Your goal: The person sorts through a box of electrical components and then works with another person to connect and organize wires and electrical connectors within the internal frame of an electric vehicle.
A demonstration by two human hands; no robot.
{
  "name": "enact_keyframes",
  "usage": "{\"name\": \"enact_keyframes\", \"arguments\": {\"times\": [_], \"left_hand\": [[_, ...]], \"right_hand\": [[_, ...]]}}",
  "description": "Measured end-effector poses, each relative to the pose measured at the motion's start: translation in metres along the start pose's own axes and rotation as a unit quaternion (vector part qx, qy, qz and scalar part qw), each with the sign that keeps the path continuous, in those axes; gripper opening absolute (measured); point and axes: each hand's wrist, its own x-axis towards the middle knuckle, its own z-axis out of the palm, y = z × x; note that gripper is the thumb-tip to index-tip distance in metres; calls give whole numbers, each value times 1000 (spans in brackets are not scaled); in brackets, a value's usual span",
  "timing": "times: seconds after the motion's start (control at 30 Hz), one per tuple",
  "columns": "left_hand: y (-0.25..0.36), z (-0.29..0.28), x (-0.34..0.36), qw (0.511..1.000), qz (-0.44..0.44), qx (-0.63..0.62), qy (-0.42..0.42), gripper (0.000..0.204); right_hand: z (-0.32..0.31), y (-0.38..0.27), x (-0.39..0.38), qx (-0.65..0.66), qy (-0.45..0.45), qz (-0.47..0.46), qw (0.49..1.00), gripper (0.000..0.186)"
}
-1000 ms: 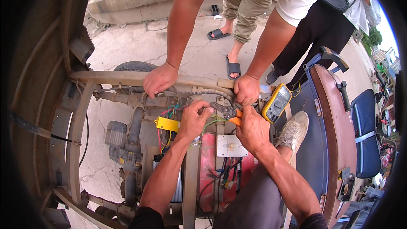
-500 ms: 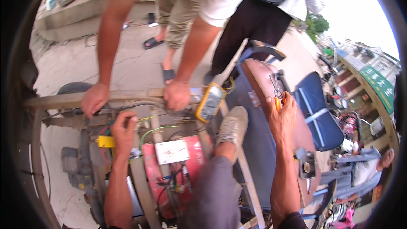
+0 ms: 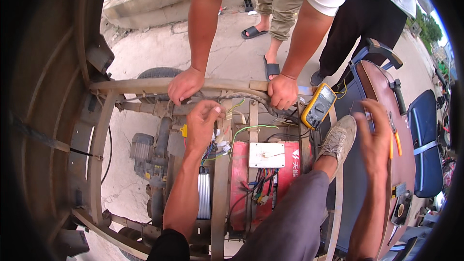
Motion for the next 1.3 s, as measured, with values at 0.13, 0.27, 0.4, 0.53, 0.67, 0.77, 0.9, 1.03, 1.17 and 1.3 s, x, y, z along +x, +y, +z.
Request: {"name": "enact_keyframes", "arguments": {"times": [0.13, 0.27, 0.4, 0.53, 0.67, 0.77, 0.9, 1.03, 1.17, 1.3], "left_hand": [[6, -4, -8, 1000, -10, -20, 15, 7], [6, 16, -10, 998, -37, -53, -3, 8], [5, 18, -12, 995, -53, -84, -15, 7], [1, 4, -14, 996, -57, -50, -43, 5], [7, 6, -13, 997, -61, -45, -26, 8], [8, 9, -8, 996, -65, -44, -32, 9], [3, 2, -6, 998, -64, -19, -17, 9], [10, -8, -13, 997, -67, 42, 5, 10], [30, -17, -25, 973, -90, 207, -47, 15], [20, -30, -46, 959, -56, 270, -59, 19]], "right_hand": [[94, -83, 21, 235, -209, 41, 948, 35], [194, -82, 29, 233, -267, -37, 934, 41], [238, -79, 18, 259, -304, -47, 915, 34], [256, -73, 4, 338, -345, 19, 875, 18], [256, -74, 1, 371, -374, 60, 848, 18], [252, -71, 8, 389, -352, 92, 846, 16], [252, -62, 9, 438, -348, 214, 801, 15], [238, -57, 13, 466, -282, 321, 775, 20], [250, -36, 6, 468, -275, 295, 787, 20], [242, -44, 9, 486, -309, 233, 783, 17]]}}
